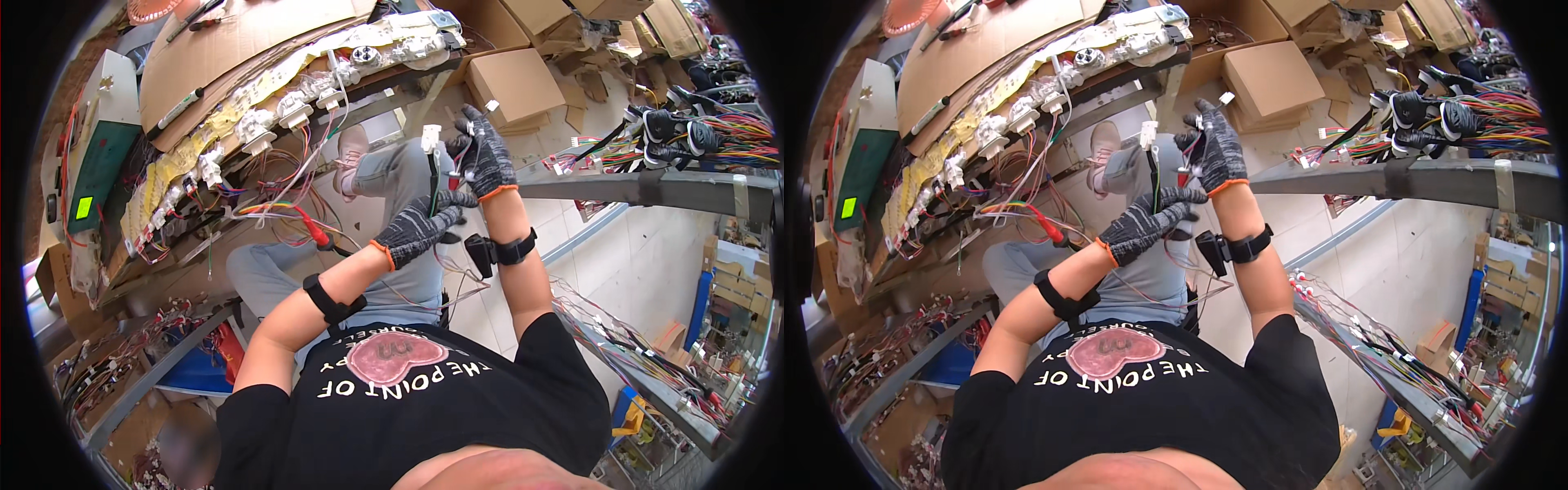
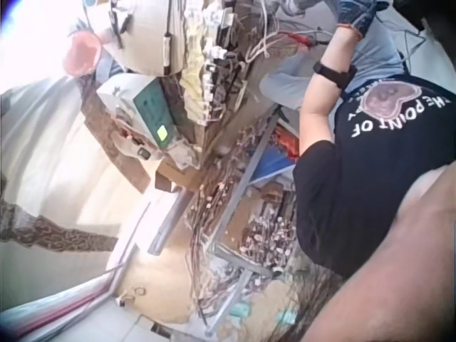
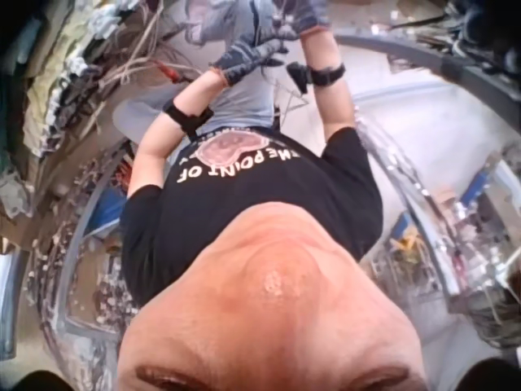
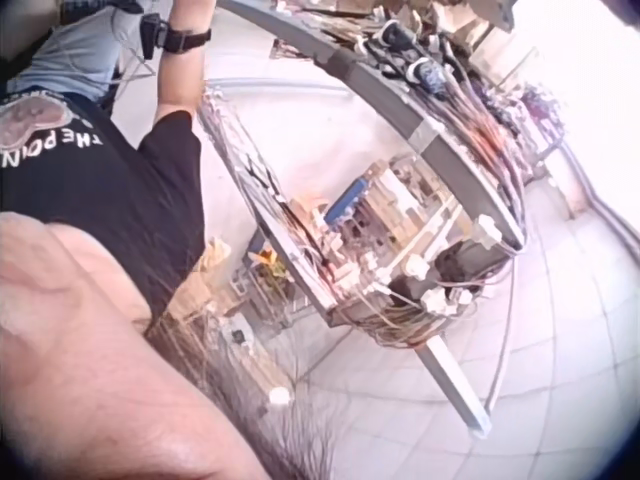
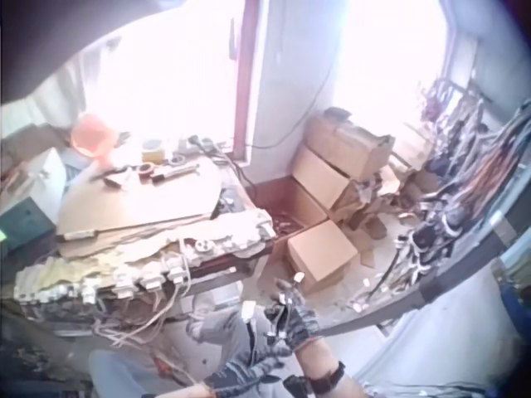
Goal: The recorder is connecting and securing multiple color-coded electrical wire bundles to a large circular metal assembly frame.
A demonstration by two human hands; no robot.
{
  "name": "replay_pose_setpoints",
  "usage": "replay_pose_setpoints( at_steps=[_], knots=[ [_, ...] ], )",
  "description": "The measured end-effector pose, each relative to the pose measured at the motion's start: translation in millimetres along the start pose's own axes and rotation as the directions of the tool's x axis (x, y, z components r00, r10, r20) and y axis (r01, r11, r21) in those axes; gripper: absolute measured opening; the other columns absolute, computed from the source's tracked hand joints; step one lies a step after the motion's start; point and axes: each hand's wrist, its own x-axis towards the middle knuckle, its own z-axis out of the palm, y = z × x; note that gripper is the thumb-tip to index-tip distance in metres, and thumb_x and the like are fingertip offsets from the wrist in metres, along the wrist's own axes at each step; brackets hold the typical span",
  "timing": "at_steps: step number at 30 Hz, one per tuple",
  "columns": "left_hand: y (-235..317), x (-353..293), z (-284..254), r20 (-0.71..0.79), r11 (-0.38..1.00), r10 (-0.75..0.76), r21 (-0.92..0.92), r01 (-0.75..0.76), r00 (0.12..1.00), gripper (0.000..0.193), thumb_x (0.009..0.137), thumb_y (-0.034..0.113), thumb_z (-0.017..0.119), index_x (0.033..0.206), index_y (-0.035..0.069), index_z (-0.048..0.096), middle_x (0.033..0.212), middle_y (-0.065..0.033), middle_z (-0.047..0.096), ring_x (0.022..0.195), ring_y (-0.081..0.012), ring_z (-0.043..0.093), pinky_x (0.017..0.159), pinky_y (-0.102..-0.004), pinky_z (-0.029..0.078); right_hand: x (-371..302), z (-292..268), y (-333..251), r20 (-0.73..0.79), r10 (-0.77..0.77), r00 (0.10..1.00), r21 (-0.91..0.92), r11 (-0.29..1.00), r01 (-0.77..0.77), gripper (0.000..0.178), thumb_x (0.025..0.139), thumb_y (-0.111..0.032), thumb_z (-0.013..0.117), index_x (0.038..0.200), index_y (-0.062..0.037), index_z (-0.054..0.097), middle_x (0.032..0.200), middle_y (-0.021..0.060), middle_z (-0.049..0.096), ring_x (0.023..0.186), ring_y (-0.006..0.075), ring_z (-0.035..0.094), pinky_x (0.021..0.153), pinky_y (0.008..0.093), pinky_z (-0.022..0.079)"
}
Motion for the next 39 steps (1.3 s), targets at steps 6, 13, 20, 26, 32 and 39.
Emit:
replay_pose_setpoints(
  at_steps=[6,13,20,26,32,39],
  knots=[
    [-5,-1,5,-0.119,0.986,0.165,0.027,-0.163,0.979,0.025,0.091,0.001,0.042,0.111,0.003,0.055,0.101,-0.0059,0.059,0.084,-0.0126,0.059,0.071,-0.0255,0.052,-7,23,-6,-0.061,-0.174,0.983,-0.169,0.972,0.161,0.029,0.091,-0.023,0.048,0.113,-0.0053,0.052,0.085,0.0111,0.062,0.063,0.0178,0.057,0.063,0.03,0.049],
    [-11,-5,-9,-0.189,0.931,0.364,0.045,-0.362,0.912,0.03,0.09,-0.003,0.037,0.116,0.005,0.05,0.103,-0.0057,0.057,0.074,-0.0093,0.057,0.064,-0.0228,0.049,26,31,-24,-0.054,-0.236,0.97,0.153,0.958,0.242,0.024,0.089,-0.021,0.053,0.109,-0.0061,0.055,0.091,0.0103,0.063,0.08,0.0208,0.063,0.07,0.034,0.052],
    [6,-6,-22,-0.119,0.923,0.382,0.095,-0.373,0.916,0.047,0.092,0.002,0.035,0.138,0.011,0.028,0.125,-0.0103,0.051,0.059,-0.009,0.051,0.058,-0.0252,0.049,25,63,-40,0.002,-0.527,0.85,-0.401,0.778,0.484,0.018,0.083,-0.002,0.058,0.099,0.0068,0.057,0.084,0.016,0.065,0.063,0.0176,0.063,0.058,0.0257,0.053],
    [4,1,-26,-0.19,0.887,0.46,0.049,-0.46,0.867,0.045,0.092,0.002,0.036,0.136,0.006,0.029,0.129,-0.0106,0.045,0.095,-0.019,0.056,0.08,-0.0295,0.049,19,70,-48,0.112,-0.54,0.834,-0.559,0.659,0.503,0.017,0.082,-0.004,0.06,0.095,0.0076,0.058,0.077,0.0129,0.065,0.058,0.0153,0.062,0.054,0.0235,0.051],
    [0,5,-38,-0.253,0.853,0.522,0.178,-0.491,0.815,0.038,0.088,-0.007,0.035,0.123,0.002,0.048,0.124,-0.0108,0.05,0.107,-0.0204,0.054,0.089,-0.0302,0.047,25,67,-49,0.0,-0.438,0.899,-0.447,0.804,0.392,0.01,0.084,-0.002,0.057,0.089,0.0064,0.06,0.077,0.0144,0.064,0.061,0.0175,0.062,0.058,0.0269,0.054],
    [4,9,-34,-0.441,0.838,0.535,0.167,-0.519,0.721,0.03,0.087,-0.006,0.041,0.112,0.0,0.057,0.107,-0.0111,0.061,0.098,-0.0186,0.059,0.087,-0.0315,0.048,30,71,-49,-0.001,-0.421,0.907,-0.347,0.851,0.394,0.012,0.085,-0.003,0.056,0.09,0.0063,0.059,0.08,0.0143,0.064,0.066,0.0188,0.063,0.065,0.0283,0.054]
  ],
)
